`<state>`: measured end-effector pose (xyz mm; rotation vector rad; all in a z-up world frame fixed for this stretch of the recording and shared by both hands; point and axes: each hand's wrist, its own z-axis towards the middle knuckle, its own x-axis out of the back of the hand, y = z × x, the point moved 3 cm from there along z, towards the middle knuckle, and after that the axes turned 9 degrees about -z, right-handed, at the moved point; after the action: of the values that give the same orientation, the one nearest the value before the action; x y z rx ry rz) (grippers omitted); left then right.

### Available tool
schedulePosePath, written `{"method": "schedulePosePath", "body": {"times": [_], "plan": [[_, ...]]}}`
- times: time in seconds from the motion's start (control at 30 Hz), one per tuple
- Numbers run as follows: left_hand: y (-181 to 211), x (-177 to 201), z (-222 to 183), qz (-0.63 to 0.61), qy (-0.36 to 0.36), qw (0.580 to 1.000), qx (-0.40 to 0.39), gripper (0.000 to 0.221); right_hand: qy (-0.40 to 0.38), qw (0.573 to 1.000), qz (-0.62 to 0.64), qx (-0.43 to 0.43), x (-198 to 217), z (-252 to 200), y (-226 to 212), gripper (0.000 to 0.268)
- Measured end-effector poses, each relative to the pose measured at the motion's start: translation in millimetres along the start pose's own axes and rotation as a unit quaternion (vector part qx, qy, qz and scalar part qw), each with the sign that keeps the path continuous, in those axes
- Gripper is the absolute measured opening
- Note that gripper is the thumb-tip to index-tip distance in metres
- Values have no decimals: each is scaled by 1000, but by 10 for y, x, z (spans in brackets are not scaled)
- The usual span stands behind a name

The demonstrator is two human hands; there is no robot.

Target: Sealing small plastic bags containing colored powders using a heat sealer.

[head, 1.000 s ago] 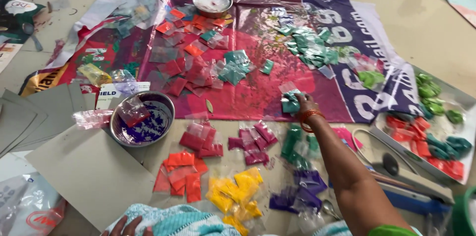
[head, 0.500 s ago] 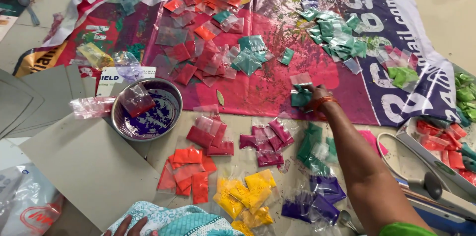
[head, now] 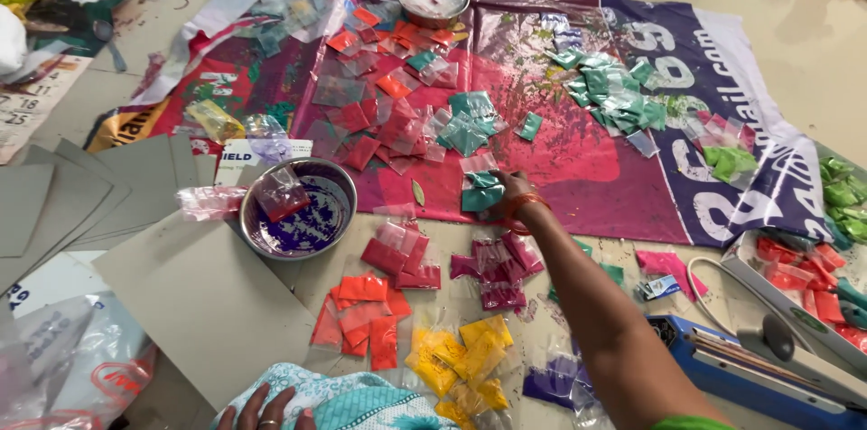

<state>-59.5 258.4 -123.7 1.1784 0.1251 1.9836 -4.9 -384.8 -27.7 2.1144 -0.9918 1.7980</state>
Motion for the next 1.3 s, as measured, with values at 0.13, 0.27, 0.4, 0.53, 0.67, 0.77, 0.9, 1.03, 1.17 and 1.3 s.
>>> {"method": "schedulePosePath", "body": {"times": [0.13,0.27,0.4,0.53,0.67,0.77,0.9,1.03,1.17,1.3], "plan": [[571,379,364,56,19,981,-187,6,77,997,4,23,598,-1031,53,81],[1210,848,742,126,-22,982,141,33,-89,990,-75,84,789,-2397,548,72],[1504,1107,875,174,-94,965,173,34,-250,962,-111,-10,1211,-3932,1029,67],[1476,1198,901,155,-200,944,210,42,-201,964,-164,-64,792,-5071,1781,64],[1459,1208,870,147,-202,945,210,44,105,947,-279,-116,559,-5816,1554,43],[1464,1239,853,129,-189,954,196,43,277,924,-251,-79,582,-6102,1152,44],[1406,1231,805,108,-171,964,171,45,325,926,-183,-63,657,-6155,883,42],[1228,1154,749,107,-194,962,162,47,321,922,-195,-98,707,-6079,823,39],[1077,1051,631,92,-159,970,159,49,337,918,-189,-86,790,-6070,736,32],[990,980,588,142,-156,966,148,47,325,924,-182,-87,807,-6055,725,31]]}}
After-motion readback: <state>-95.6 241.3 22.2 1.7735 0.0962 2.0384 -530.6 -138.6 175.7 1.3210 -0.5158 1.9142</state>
